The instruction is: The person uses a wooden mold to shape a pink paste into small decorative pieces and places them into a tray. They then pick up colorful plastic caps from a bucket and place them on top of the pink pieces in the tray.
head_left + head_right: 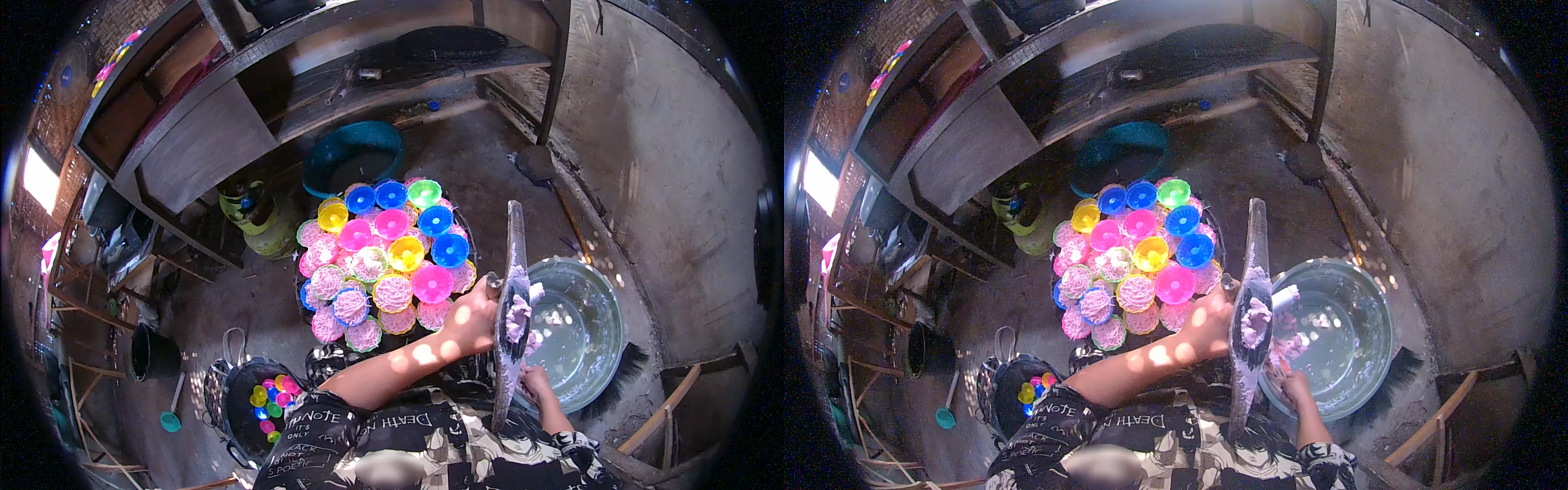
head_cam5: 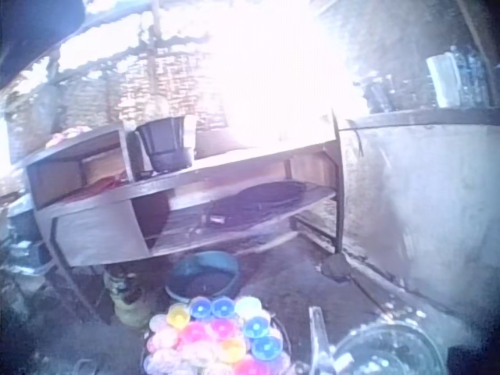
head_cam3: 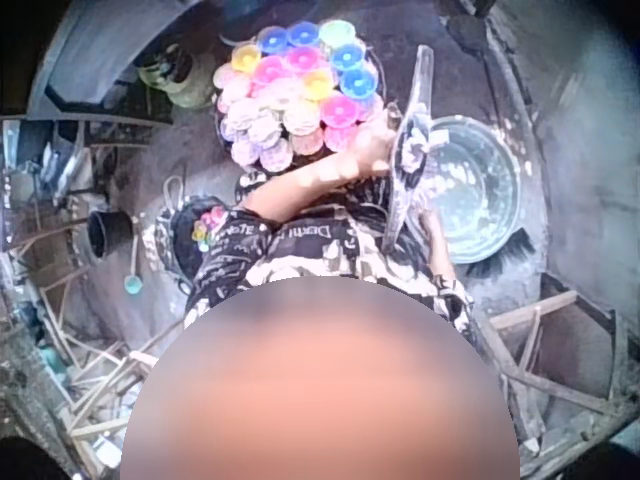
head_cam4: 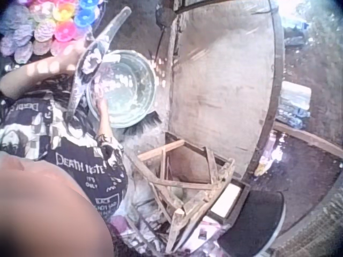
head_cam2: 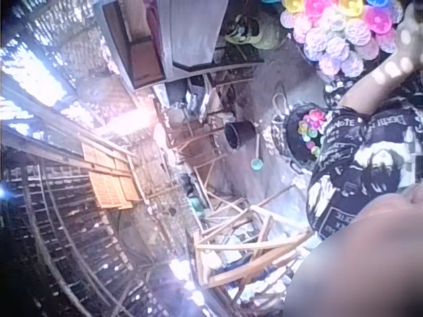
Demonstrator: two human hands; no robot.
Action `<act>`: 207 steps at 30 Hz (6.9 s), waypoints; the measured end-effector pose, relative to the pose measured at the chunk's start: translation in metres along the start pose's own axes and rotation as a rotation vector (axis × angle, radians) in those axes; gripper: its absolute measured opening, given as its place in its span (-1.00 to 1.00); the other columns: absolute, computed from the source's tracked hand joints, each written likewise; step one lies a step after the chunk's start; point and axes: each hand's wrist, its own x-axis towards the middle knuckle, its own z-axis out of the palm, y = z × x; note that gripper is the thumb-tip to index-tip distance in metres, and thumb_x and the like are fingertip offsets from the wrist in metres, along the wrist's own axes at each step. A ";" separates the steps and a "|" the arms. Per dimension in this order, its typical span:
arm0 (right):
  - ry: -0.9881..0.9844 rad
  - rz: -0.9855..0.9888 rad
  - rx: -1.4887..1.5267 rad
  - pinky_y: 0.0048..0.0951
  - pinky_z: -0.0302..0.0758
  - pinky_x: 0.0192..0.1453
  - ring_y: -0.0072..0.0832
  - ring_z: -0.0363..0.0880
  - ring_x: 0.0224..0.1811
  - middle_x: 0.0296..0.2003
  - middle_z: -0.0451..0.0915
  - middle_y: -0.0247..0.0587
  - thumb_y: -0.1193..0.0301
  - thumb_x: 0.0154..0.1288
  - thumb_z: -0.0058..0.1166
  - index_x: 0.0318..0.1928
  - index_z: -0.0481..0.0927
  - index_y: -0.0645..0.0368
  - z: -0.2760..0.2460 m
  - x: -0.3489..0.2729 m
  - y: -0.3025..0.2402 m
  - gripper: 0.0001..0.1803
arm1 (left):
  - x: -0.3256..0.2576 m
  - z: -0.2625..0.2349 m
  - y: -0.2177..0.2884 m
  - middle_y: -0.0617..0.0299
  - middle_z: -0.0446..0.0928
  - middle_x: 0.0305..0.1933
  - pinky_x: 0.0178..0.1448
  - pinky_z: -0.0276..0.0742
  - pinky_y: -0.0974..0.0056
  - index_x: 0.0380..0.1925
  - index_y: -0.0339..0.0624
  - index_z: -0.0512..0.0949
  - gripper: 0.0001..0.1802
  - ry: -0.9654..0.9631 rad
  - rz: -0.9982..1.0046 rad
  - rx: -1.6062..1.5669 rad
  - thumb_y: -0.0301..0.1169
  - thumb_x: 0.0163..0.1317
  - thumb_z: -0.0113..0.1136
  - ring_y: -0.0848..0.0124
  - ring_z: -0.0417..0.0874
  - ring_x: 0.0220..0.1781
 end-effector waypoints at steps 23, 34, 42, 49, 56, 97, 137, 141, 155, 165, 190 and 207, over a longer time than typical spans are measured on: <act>0.198 -0.306 -0.511 -0.28 0.44 -0.62 -0.30 0.56 -0.65 -0.41 0.61 -0.04 0.45 0.05 -0.09 -0.24 0.63 0.06 0.027 -0.008 -0.072 -0.73 | 0.004 0.004 -0.006 0.10 0.57 -0.34 -0.24 0.52 0.15 -0.38 -0.12 0.59 -0.77 -0.151 0.000 0.143 -0.36 -0.12 0.26 0.09 0.58 -0.26; 0.254 -0.111 0.104 -0.30 0.43 -0.49 -0.37 0.54 -0.60 -0.59 0.57 -0.08 0.34 -0.01 0.21 -0.47 0.59 0.35 -0.001 0.045 -0.109 -0.74 | 0.009 0.006 -0.007 0.15 0.55 -0.36 -0.26 0.50 0.18 -0.34 -0.17 0.56 -0.72 -0.069 0.127 0.203 -0.36 -0.11 0.30 0.20 0.58 -0.33; 0.247 -0.340 -0.577 -0.17 0.49 -0.11 -0.01 0.59 -0.25 -0.34 0.61 0.10 -0.05 0.01 0.02 -0.35 0.65 0.23 0.023 0.014 -0.052 -0.46 | 0.003 0.006 -0.012 0.12 0.55 -0.36 -0.24 0.50 0.14 -0.37 -0.14 0.57 -0.75 -0.078 0.108 0.222 -0.34 -0.11 0.30 0.14 0.57 -0.29; 0.290 -0.186 -0.259 -0.21 0.50 -0.12 -0.05 0.61 -0.25 -0.34 0.61 0.12 0.06 -0.06 0.15 -0.33 0.64 0.27 0.016 0.023 -0.093 -0.52 | 0.002 0.011 -0.018 0.08 0.54 -0.36 -0.28 0.50 0.10 -0.37 -0.13 0.57 -0.76 -0.116 0.036 0.167 -0.34 -0.09 0.28 0.09 0.56 -0.33; 0.199 -0.080 -0.217 -0.34 0.51 -0.44 -0.34 0.61 -0.57 -0.55 0.61 -0.10 0.29 0.01 0.13 -0.35 0.67 0.14 -0.049 -0.007 -0.076 -0.77 | 0.001 0.012 -0.026 0.03 0.55 -0.35 -0.31 0.50 0.08 -0.32 -0.14 0.58 -0.69 -0.129 0.102 0.179 -0.25 -0.09 0.30 0.03 0.55 -0.38; -0.095 -0.069 0.253 -0.50 0.23 -0.74 -0.63 0.32 -0.78 -0.70 0.43 -0.38 0.58 0.08 0.07 -0.40 0.60 0.27 -0.067 -0.012 -0.057 -0.93 | -0.120 -0.190 0.046 0.13 0.17 -0.32 0.01 0.52 -0.15 -0.32 -0.18 0.43 -0.51 0.464 0.109 -0.382 -0.20 -0.20 0.41 0.29 0.23 -0.14; 0.404 -0.111 -0.474 -0.21 0.49 -0.05 -0.13 0.59 -0.15 -0.26 0.62 -0.04 0.13 0.03 0.11 -0.23 0.68 -0.03 -0.040 0.041 -0.040 -0.68 | -0.126 -0.195 0.053 0.17 0.18 -0.32 0.07 0.52 -0.07 -0.31 -0.14 0.46 -0.42 0.516 -0.082 -0.363 -0.12 -0.31 0.52 0.34 0.28 -0.13; 0.452 -0.125 -0.423 -0.22 0.53 -0.15 -0.19 0.64 -0.26 -0.29 0.63 -0.04 0.11 0.01 0.17 -0.25 0.68 0.00 -0.035 0.052 -0.055 -0.67 | -0.130 -0.195 0.051 0.16 0.17 -0.31 0.07 0.51 -0.07 -0.29 -0.17 0.44 -0.40 0.551 -0.009 -0.359 -0.14 -0.29 0.51 0.29 0.27 -0.12; -0.270 -0.560 0.604 -0.65 0.06 -0.64 -0.75 0.15 -0.70 -0.62 0.33 -0.50 0.23 0.30 0.02 -0.07 0.49 0.38 -0.130 -0.154 -0.162 -0.59 | -0.163 -0.241 0.076 0.23 0.33 -0.26 -0.12 0.56 0.10 -0.38 -0.12 0.56 -0.50 0.480 -0.150 -0.113 -0.57 -0.53 0.41 0.25 0.50 -0.23; -1.217 -1.025 0.086 -0.68 0.15 -0.56 -0.76 0.25 -0.60 -0.57 0.39 -0.44 0.30 0.33 -0.04 -0.06 0.51 0.48 -0.015 -0.261 -0.323 -0.59 | -0.184 -0.229 0.094 0.12 0.53 -0.16 -0.01 0.52 0.28 -0.06 -0.20 0.45 -0.49 0.380 -0.468 -0.173 -0.30 -0.03 0.34 0.34 0.60 -0.12; 0.618 -2.538 -1.220 -0.50 0.37 -0.51 -0.58 0.45 -0.57 -0.57 0.43 -0.49 0.32 0.01 0.09 -0.30 0.64 -0.04 0.056 -0.423 -0.418 -0.81 | -0.243 -0.245 0.063 0.06 0.57 -0.08 0.01 0.48 0.17 -0.08 0.00 0.54 -0.53 0.519 -0.499 0.438 -0.12 -0.04 0.20 0.12 0.59 -0.06; 0.480 -2.762 -1.062 -0.55 0.40 -0.70 -0.53 0.54 -0.61 -0.53 0.51 -0.29 0.31 0.07 0.02 -0.34 0.56 0.09 0.089 -0.415 -0.410 -0.82 | -0.226 -0.223 0.079 0.05 0.54 -0.06 0.12 0.44 0.15 -0.11 0.10 0.60 -0.56 0.388 -0.580 0.476 -0.04 -0.02 0.21 0.12 0.55 0.01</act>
